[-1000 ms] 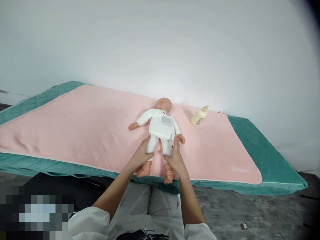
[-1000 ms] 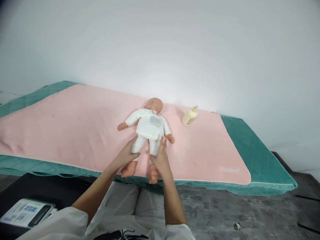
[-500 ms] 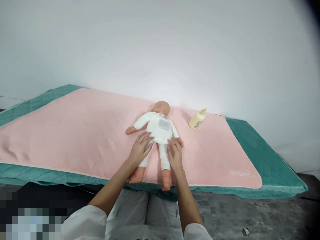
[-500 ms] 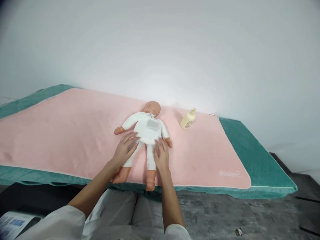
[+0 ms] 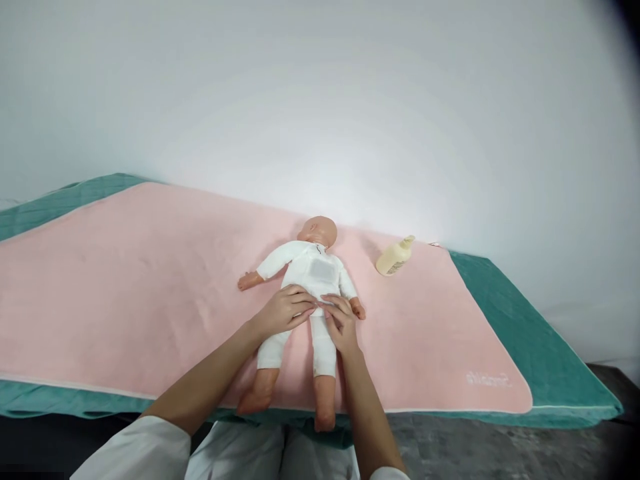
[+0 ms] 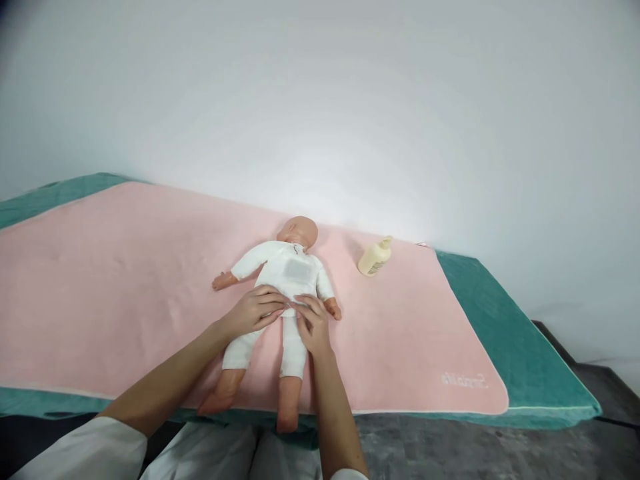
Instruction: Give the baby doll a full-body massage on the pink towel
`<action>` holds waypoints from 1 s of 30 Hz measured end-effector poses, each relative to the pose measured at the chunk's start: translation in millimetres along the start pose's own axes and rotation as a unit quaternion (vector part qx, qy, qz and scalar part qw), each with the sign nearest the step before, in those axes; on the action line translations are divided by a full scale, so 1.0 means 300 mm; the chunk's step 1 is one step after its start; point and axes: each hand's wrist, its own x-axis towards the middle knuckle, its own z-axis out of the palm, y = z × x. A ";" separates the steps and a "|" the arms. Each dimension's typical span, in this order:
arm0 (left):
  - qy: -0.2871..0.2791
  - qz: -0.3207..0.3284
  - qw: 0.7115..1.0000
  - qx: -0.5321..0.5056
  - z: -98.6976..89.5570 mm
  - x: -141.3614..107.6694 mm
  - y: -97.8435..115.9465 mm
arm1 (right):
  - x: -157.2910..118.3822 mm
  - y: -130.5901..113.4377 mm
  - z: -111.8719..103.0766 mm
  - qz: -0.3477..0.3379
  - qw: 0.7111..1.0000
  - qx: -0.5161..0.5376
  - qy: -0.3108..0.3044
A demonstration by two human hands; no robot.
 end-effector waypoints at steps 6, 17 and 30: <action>0.003 -0.043 0.997 -0.062 -0.005 -0.007 -0.005 | 0.002 0.004 0.008 0.028 0.999 0.025 0.004; 0.010 -0.090 0.987 -0.134 0.000 -0.005 -0.014 | 0.007 0.000 0.018 0.083 0.991 0.100 0.018; 0.065 -0.104 0.989 -0.088 -0.012 -0.008 0.005 | 0.001 0.006 0.014 0.053 0.998 0.030 -0.013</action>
